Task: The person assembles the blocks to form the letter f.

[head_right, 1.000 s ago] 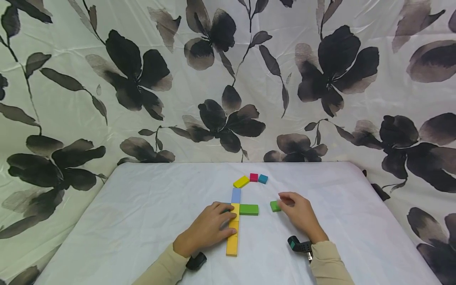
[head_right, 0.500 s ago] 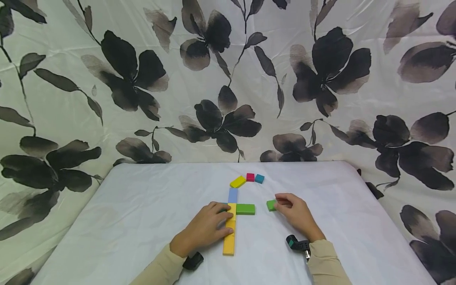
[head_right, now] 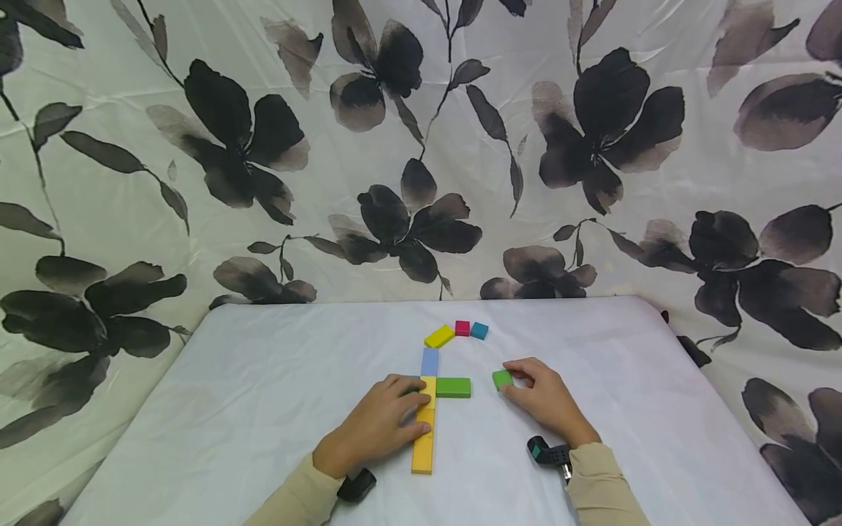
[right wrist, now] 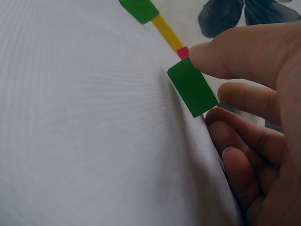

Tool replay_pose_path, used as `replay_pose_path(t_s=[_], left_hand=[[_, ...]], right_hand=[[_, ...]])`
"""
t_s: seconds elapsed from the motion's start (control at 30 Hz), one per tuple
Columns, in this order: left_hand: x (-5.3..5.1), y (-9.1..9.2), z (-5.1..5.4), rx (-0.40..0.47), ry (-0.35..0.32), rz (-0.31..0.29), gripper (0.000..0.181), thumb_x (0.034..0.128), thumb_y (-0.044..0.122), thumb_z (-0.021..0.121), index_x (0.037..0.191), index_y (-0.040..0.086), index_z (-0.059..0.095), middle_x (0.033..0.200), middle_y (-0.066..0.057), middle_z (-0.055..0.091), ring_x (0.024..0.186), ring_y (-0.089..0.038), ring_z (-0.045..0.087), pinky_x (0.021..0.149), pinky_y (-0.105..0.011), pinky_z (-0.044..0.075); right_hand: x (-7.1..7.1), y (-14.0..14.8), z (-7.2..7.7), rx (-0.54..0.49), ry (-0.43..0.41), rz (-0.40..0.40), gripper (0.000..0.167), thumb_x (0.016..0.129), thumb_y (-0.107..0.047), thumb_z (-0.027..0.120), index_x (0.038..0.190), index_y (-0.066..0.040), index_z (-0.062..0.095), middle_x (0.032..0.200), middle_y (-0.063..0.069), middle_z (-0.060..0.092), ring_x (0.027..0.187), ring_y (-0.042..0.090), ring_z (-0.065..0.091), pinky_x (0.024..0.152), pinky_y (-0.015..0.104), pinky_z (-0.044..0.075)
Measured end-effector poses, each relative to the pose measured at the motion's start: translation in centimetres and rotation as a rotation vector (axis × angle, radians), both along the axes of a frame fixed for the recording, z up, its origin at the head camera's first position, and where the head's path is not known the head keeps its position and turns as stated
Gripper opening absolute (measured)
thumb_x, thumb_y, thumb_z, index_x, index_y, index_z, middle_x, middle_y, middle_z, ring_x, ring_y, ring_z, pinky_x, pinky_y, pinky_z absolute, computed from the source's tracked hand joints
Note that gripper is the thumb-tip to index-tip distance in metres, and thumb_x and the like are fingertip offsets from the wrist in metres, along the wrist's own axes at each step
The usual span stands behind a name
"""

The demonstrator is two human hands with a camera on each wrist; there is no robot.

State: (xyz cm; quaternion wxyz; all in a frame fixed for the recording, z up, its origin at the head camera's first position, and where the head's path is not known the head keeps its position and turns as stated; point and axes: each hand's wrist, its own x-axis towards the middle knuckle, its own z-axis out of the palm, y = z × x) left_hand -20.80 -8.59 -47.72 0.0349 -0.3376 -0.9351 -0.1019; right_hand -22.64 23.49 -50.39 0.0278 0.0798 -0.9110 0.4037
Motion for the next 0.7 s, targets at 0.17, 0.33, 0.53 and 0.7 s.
replay_pose_path(t_s=[0.17, 0.33, 0.53, 0.7], left_hand=[[0.03, -0.04, -0.08, -0.003, -0.005, -0.004, 0.047, 0.0942, 0.055, 0.063, 0.127, 0.022, 0.07, 0.137, 0.001, 0.056, 0.125, -0.019, 0.05, 0.102, -0.04, 0.045], [0.0, -0.11, -0.13, 0.005, 0.012, -0.011, 0.047, 0.094, 0.055, 0.063, 0.126, 0.021, 0.071, 0.136, 0.001, 0.057, 0.125, -0.02, 0.05, 0.102, -0.04, 0.045], [-0.08, -0.11, -0.21, 0.009, 0.011, -0.017, 0.047, 0.0945, 0.055, 0.063, 0.126, 0.021, 0.07, 0.137, 0.001, 0.057, 0.125, -0.02, 0.05, 0.101, -0.04, 0.045], [-0.09, -0.1, -0.21, 0.011, 0.028, -0.017, 0.047, 0.0944, 0.055, 0.063, 0.126, 0.021, 0.071, 0.136, 0.001, 0.057, 0.124, -0.019, 0.05, 0.101, -0.04, 0.045]], right_hand=[[-0.02, -0.22, -0.42, 0.012, 0.025, 0.017, 0.044, 0.089, -0.028, 0.078, 0.128, -0.012, 0.067, 0.124, 0.0, 0.063, 0.113, 0.019, 0.058, 0.098, 0.045, 0.048], [-0.17, -0.44, -0.54, 0.013, 0.04, 0.021, 0.042, 0.089, -0.024, 0.078, 0.127, -0.01, 0.068, 0.126, 0.002, 0.062, 0.113, 0.02, 0.058, 0.099, 0.047, 0.048], [-0.19, -0.52, -0.49, 0.029, 0.047, 0.008, 0.041, 0.088, -0.02, 0.079, 0.127, -0.009, 0.068, 0.125, 0.004, 0.062, 0.113, 0.021, 0.058, 0.099, 0.048, 0.048], [-0.21, -0.6, -0.38, 0.036, 0.058, 0.003, 0.04, 0.088, -0.019, 0.079, 0.125, -0.009, 0.069, 0.124, 0.004, 0.062, 0.112, 0.021, 0.058, 0.098, 0.048, 0.049]])
